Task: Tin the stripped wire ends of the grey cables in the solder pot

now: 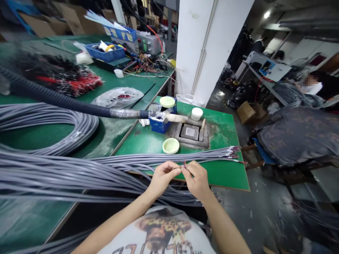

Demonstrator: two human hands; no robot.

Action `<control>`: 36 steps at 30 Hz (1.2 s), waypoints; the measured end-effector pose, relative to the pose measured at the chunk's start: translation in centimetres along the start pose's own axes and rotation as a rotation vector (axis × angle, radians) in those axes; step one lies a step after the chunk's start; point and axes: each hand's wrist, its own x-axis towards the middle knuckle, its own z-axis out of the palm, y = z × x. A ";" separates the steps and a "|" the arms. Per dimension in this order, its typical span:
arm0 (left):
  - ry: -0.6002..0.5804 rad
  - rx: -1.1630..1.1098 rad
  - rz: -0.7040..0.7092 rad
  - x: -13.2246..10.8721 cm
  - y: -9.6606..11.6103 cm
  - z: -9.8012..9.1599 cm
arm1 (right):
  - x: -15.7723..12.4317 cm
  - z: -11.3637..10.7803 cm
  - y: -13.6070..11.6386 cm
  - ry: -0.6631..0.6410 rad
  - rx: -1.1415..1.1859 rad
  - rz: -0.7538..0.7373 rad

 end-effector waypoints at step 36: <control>0.288 1.343 0.754 1.8 -1.2 -10.3 | 15.4 5.6 5.5 -0.500 -0.619 -0.020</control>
